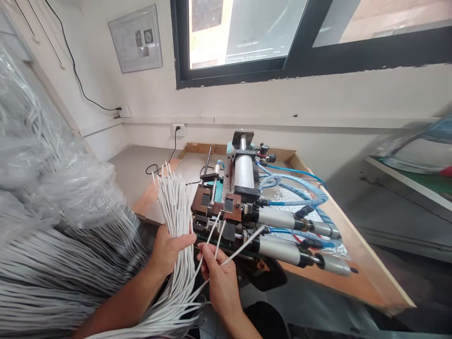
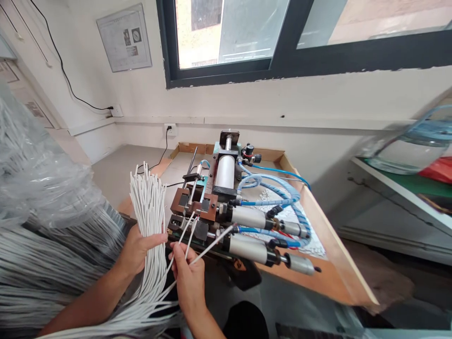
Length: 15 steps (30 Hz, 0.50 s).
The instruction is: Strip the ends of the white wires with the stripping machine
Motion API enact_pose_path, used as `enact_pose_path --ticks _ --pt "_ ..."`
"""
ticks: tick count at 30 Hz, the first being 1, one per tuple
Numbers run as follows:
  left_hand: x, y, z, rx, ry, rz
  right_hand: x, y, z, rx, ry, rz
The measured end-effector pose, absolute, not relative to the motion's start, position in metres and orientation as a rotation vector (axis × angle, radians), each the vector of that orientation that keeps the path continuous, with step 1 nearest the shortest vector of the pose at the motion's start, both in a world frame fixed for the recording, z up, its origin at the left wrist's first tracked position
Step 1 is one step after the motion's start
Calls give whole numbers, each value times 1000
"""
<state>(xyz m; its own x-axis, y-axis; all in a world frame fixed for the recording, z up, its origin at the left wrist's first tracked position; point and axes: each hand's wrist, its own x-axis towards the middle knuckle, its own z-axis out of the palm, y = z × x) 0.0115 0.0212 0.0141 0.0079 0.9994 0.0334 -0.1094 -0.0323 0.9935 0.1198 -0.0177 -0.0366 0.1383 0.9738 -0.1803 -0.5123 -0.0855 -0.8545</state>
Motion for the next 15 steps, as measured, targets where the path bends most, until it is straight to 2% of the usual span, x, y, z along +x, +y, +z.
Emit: enact_pose_path --ticks 5,15 --pt "14 21 18 1066 1095 1301 121 -20 -42 -949 -604 1297" --pt "19 30 27 1025 1084 1305 120 2 -25 -894 -179 1501"
